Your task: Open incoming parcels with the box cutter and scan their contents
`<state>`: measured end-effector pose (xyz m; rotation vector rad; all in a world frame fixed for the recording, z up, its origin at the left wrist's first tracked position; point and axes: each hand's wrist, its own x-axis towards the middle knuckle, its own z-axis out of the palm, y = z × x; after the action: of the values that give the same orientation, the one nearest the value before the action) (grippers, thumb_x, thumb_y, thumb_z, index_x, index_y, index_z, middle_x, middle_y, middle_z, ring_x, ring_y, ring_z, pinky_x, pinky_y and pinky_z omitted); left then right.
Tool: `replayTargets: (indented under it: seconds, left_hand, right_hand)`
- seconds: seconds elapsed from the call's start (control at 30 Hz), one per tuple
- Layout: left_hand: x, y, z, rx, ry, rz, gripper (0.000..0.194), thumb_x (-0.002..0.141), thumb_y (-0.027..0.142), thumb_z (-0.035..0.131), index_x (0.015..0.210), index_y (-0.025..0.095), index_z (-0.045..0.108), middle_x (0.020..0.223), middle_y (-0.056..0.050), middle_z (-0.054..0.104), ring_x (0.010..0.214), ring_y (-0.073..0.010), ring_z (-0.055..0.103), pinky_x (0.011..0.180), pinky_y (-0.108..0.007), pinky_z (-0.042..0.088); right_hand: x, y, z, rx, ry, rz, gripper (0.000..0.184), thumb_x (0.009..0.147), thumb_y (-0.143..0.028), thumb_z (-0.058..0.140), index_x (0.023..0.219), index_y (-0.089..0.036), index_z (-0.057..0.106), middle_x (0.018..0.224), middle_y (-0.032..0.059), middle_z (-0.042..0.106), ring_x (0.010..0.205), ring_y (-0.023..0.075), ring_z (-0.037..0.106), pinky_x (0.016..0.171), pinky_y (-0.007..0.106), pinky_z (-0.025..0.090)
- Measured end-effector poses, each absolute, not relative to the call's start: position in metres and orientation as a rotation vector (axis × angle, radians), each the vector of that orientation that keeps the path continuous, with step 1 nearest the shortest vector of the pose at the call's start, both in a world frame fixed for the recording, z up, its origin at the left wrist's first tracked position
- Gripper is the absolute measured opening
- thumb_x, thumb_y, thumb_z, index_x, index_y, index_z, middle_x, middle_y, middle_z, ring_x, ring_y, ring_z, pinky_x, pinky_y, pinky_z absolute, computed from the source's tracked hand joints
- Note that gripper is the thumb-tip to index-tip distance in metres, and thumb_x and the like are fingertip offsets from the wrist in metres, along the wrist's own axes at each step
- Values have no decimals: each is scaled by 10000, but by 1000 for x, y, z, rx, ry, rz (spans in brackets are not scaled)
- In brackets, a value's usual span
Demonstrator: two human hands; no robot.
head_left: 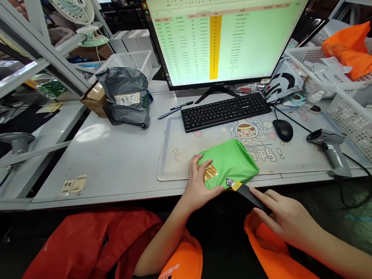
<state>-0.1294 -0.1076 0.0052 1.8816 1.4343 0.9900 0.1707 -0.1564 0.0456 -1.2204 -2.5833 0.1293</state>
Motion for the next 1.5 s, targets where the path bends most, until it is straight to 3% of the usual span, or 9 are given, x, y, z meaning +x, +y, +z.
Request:
replayTargets:
  seconds: [0.27, 0.5, 0.9, 1.03, 1.1, 1.2, 1.27, 1.4, 1.5]
  left_hand:
    - [-125, -110, 7, 1897, 1393, 954, 855, 755, 421, 848, 1474, 259, 414, 1613, -161, 161, 1566, -387, 106, 1258, -644, 218]
    - [-127, -109, 7, 1927, 1388, 938, 789, 811, 446, 797, 1477, 273, 410, 1566, -140, 274, 1560, -362, 105, 1269, -627, 206]
    - [-127, -110, 4, 1917, 1413, 982, 704, 806, 390, 791, 1422, 269, 472, 1566, -131, 296, 1568, -360, 93, 1263, -631, 205]
    - [-127, -109, 1, 1910, 1413, 980, 710, 826, 414, 777, 1445, 270, 461, 1577, -133, 293, 1568, -357, 106, 1259, -632, 219]
    - [-128, -109, 0, 1901, 1418, 959, 724, 827, 421, 778, 1458, 267, 457, 1575, -135, 300, 1566, -357, 119, 1259, -630, 220]
    - [-128, -110, -2, 1901, 1433, 971, 749, 829, 429, 783, 1476, 262, 445, 1580, -137, 299, 1569, -354, 114, 1263, -622, 217]
    - [-129, -111, 0, 1895, 1457, 954, 753, 835, 456, 778, 1480, 258, 444, 1588, -141, 292, 1572, -358, 106, 1259, -619, 227]
    - [-127, -109, 15, 1969, 1528, 813, 676, 846, 502, 758, 1428, 257, 515, 1570, -142, 344, 1562, -391, 130, 1239, -655, 221]
    - [-117, -102, 35, 2123, 1609, 743, 531, 863, 476, 739, 1317, 239, 600, 1474, -151, 465, 1493, -418, 285, 1206, -735, 167]
  right_hand:
    - [153, -171, 42, -1322, -2468, 66, 489, 1065, -387, 462, 1475, -131, 535, 837, 34, 596, 603, 144, 592, 527, 293, 426]
    - [133, -168, 40, -1361, -2435, -72, 457, 1060, -385, 468, 1418, -130, 593, 852, 50, 621, 610, 158, 589, 508, 309, 365]
    - [131, -149, 52, -1459, -2546, -273, 476, 1051, -457, 478, 1407, -186, 643, 787, 57, 601, 650, 197, 560, 580, 339, 330]
    - [152, -131, 56, -1444, -2578, -244, 483, 1033, -494, 506, 1440, -264, 629, 837, 65, 637, 682, 192, 575, 588, 322, 330]
    - [180, -115, 67, -1579, -2517, -285, 502, 1026, -520, 505, 1446, -276, 629, 853, 83, 654, 683, 193, 577, 598, 316, 323]
    - [237, -92, 92, -2046, -2067, -475, 623, 1032, -604, 437, 1422, -168, 652, 833, 158, 668, 638, 202, 553, 614, 344, 300]
    - [271, -84, 104, -2171, -1875, -461, 680, 1027, -635, 439, 1440, -129, 630, 952, 230, 704, 709, 234, 599, 637, 382, 317]
    - [292, -78, 86, -2164, -1996, -238, 585, 1016, -592, 482, 1443, -222, 630, 1125, 200, 721, 874, 296, 663, 697, 392, 403]
    - [277, -61, 44, -2191, -2024, -117, 576, 1018, -508, 459, 1447, -153, 608, 1163, 209, 700, 946, 323, 655, 776, 418, 464]
